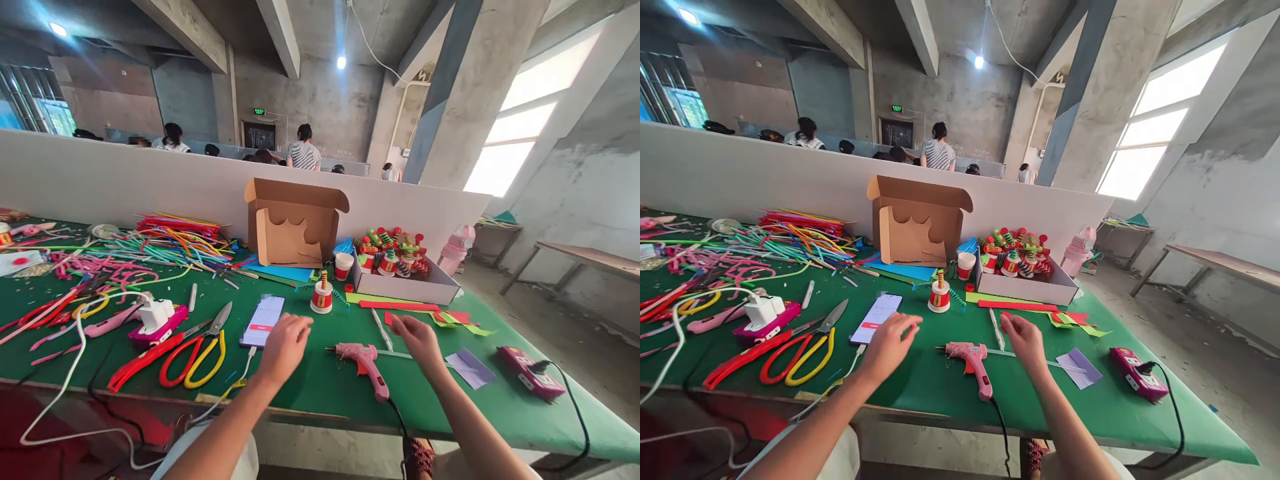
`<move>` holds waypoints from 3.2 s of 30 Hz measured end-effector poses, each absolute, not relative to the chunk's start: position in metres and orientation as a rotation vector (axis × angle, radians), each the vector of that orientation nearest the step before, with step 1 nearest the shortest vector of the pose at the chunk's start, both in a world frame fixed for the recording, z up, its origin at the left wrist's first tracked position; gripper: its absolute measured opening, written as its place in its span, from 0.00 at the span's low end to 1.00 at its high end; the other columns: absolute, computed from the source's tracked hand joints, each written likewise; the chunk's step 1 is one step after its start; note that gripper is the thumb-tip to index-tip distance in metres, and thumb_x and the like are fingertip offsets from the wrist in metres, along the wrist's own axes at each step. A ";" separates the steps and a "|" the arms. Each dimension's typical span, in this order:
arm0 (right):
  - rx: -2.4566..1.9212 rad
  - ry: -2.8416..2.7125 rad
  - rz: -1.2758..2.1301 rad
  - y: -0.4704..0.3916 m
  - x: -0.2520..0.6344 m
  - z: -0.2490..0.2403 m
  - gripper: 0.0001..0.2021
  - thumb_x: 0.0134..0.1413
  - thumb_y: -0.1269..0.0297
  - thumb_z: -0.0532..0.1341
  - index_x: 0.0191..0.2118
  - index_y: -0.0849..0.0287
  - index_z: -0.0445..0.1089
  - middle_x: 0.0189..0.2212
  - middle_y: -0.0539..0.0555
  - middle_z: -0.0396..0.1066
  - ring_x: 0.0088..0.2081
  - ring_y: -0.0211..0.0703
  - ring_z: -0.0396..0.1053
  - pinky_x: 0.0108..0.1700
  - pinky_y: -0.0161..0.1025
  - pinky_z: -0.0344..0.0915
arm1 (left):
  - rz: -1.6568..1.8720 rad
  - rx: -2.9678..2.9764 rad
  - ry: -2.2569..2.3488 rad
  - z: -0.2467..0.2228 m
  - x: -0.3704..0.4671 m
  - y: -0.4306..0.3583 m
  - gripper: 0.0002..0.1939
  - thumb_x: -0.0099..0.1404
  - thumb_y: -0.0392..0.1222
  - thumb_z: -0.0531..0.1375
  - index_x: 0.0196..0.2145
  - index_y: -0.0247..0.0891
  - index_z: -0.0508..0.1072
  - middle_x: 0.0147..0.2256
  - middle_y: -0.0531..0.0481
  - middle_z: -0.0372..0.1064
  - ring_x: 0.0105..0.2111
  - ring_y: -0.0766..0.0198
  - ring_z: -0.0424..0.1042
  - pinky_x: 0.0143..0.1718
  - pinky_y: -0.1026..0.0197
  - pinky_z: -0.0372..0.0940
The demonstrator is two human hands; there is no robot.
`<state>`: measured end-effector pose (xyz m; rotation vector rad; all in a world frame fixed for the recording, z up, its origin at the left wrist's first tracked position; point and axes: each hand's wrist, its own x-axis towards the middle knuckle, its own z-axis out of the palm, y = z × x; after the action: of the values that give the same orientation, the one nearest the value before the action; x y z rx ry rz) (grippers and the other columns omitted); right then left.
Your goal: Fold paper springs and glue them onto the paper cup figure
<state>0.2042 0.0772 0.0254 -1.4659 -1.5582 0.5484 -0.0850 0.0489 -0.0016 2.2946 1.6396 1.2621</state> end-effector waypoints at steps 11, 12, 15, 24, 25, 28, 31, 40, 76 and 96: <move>-1.335 -1.389 0.511 0.064 0.221 0.024 0.29 0.45 0.34 0.56 0.19 0.58 0.67 0.16 0.52 0.68 0.21 0.41 0.65 0.25 0.35 0.61 | 0.551 2.214 1.590 0.039 -0.088 0.194 0.38 0.40 0.43 0.71 0.52 0.40 0.70 0.56 0.41 0.67 0.57 0.41 0.62 0.56 0.46 0.58; -1.333 -1.404 0.528 0.061 0.223 0.024 0.29 0.46 0.34 0.56 0.19 0.58 0.66 0.16 0.52 0.67 0.21 0.40 0.64 0.25 0.35 0.60 | 0.519 2.197 1.512 0.037 -0.089 0.201 0.35 0.41 0.43 0.70 0.49 0.39 0.71 0.53 0.42 0.69 0.55 0.43 0.65 0.55 0.47 0.60; -1.324 -1.435 0.597 0.056 0.227 0.023 0.28 0.46 0.34 0.55 0.19 0.58 0.65 0.16 0.52 0.67 0.21 0.40 0.64 0.25 0.35 0.61 | 0.513 2.150 1.330 0.030 -0.089 0.212 0.27 0.42 0.44 0.68 0.42 0.37 0.74 0.47 0.43 0.74 0.49 0.47 0.70 0.53 0.49 0.62; -1.300 -1.560 0.525 0.056 0.216 0.019 0.24 0.52 0.41 0.53 0.20 0.56 0.62 0.16 0.50 0.62 0.20 0.37 0.56 0.23 0.34 0.54 | 0.658 2.048 1.436 0.019 -0.065 0.217 0.21 0.47 0.46 0.66 0.39 0.36 0.70 0.44 0.43 0.75 0.46 0.52 0.72 0.47 0.54 0.67; -1.296 -1.582 0.510 0.056 0.214 0.019 0.23 0.53 0.42 0.53 0.19 0.56 0.62 0.16 0.50 0.62 0.20 0.37 0.57 0.24 0.34 0.54 | 0.652 2.055 1.456 0.019 -0.063 0.218 0.21 0.47 0.46 0.66 0.39 0.36 0.70 0.45 0.42 0.75 0.46 0.52 0.72 0.47 0.53 0.67; -1.292 -1.644 0.472 0.056 0.211 0.017 0.21 0.55 0.47 0.53 0.20 0.57 0.62 0.18 0.51 0.65 0.22 0.38 0.59 0.26 0.34 0.56 | 0.619 2.086 1.539 0.020 -0.062 0.219 0.23 0.46 0.48 0.67 0.39 0.37 0.71 0.45 0.42 0.74 0.48 0.49 0.71 0.47 0.51 0.66; -1.301 -1.656 0.448 0.058 0.209 0.016 0.20 0.55 0.49 0.53 0.20 0.57 0.63 0.18 0.50 0.65 0.22 0.37 0.59 0.26 0.34 0.56 | 0.597 2.109 1.599 0.027 -0.066 0.216 0.26 0.45 0.49 0.68 0.42 0.38 0.71 0.46 0.42 0.74 0.49 0.47 0.70 0.48 0.50 0.65; -1.312 -1.591 0.516 0.059 0.203 0.008 0.20 0.54 0.47 0.52 0.22 0.57 0.65 0.18 0.51 0.67 0.22 0.39 0.64 0.25 0.33 0.57 | 1.021 2.063 1.894 0.034 -0.090 0.141 0.25 0.57 0.41 0.61 0.53 0.40 0.67 0.45 0.45 0.75 0.47 0.54 0.72 0.48 0.55 0.64; -1.137 -1.113 1.529 0.031 0.190 0.008 0.12 0.49 0.56 0.66 0.29 0.59 0.68 0.21 0.49 0.68 0.21 0.35 0.67 0.28 0.34 0.72 | 0.596 2.190 1.576 0.016 -0.093 0.023 0.08 0.56 0.34 0.53 0.26 0.40 0.72 0.28 0.51 0.74 0.30 0.61 0.71 0.34 0.63 0.62; -0.914 -1.418 1.478 0.023 0.173 0.010 0.17 0.52 0.52 0.61 0.44 0.56 0.68 0.41 0.56 0.76 0.18 0.30 0.63 0.16 0.30 0.54 | -0.251 2.176 0.698 -0.031 0.004 -0.043 0.07 0.57 0.33 0.60 0.31 0.37 0.79 0.25 0.53 0.74 0.26 0.65 0.70 0.27 0.67 0.62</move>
<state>0.1735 0.0230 0.0096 -0.9136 -1.4178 1.4780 0.0042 -0.0425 -0.0311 2.1762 0.6980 -0.2514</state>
